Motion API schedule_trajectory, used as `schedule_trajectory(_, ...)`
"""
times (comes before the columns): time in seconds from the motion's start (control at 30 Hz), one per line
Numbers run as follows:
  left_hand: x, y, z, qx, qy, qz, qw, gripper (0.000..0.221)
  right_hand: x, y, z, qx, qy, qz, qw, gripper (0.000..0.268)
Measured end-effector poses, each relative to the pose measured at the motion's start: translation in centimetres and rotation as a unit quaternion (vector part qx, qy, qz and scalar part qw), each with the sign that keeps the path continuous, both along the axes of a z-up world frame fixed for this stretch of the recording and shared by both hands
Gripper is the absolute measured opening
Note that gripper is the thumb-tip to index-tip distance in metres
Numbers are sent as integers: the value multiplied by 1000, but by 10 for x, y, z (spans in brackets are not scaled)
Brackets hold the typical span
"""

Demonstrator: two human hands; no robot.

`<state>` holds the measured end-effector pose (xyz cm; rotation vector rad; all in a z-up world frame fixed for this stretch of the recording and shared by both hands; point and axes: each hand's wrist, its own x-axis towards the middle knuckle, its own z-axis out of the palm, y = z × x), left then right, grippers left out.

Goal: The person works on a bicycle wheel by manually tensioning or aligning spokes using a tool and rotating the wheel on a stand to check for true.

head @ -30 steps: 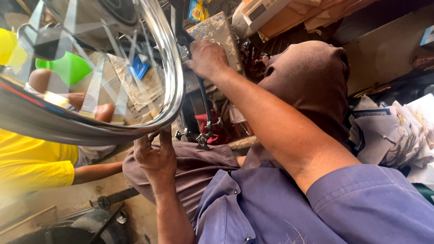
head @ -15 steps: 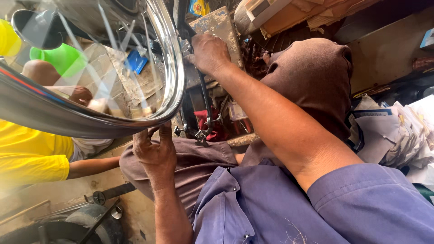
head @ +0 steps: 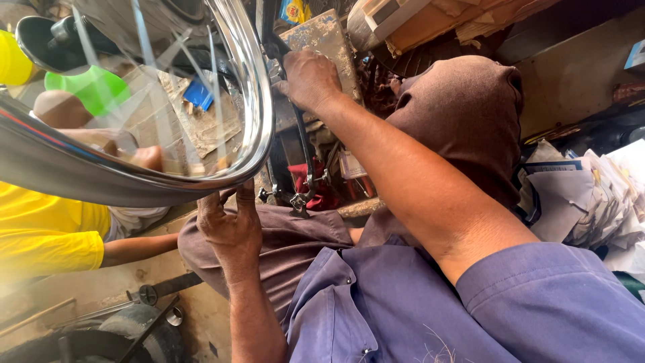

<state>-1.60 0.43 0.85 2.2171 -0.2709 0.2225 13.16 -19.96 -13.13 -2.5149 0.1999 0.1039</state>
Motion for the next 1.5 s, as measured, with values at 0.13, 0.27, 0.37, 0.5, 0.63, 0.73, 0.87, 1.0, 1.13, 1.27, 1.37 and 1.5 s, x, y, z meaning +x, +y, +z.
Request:
schedule_trajectory(0.13, -1, 2, -1, 10, 3, 6, 1000, 23, -1, 0, 1, 9, 0, -2, 1000, 52)
schedule_trajectory(0.27, 0, 3, -1, 17, 5, 6, 1000, 25, -2, 1, 5, 18, 38, -1, 999, 52)
schedule_trajectory(0.37, 0, 3, 1, 18, 0, 0, 1000, 26, -1, 0, 4, 9, 11, 0, 1000, 52)
schedule_trajectory(0.5, 0, 0, 2, 6, 1, 4, 1000, 29, 0, 1, 2, 0, 15, 6, 1000, 53)
schedule_trajectory(0.63, -1, 1, 2, 5, 2, 3, 1000, 30, 0, 1, 1, 5, 22, 5, 1000, 53)
schedule_trajectory(0.73, 0, 3, 0, -7, 0, -6, 1000, 25, 0, 0, 0, 2, 13, 4, 1000, 52)
schedule_trajectory(0.87, 0, 5, -2, -1, -1, 1, 1000, 21, 0, 0, 1, 10, 12, -3, 1000, 51)
schedule_trajectory(1.0, 1, 4, -1, 7, 1, 15, 1000, 20, -1, -2, 9, 38, 26, 0, 999, 48)
schedule_trajectory(1.13, 0, 6, 1, 55, -37, 8, 998, 22, 5, -14, 32, 66, 112, 32, 991, 43)
schedule_trajectory(1.27, 1, 16, -2, 53, -34, 19, 998, 25, -3, -17, 60, 185, 175, -51, 966, 47)
schedule_trajectory(1.37, 14, 29, -7, 64, 34, 102, 992, 18, -5, -12, 62, 166, 39, -54, 984, 37)
schedule_trajectory(1.5, 23, 51, 22, -43, -52, 76, 995, 26, 0, -8, 47, 157, 10, -62, 986, 41)
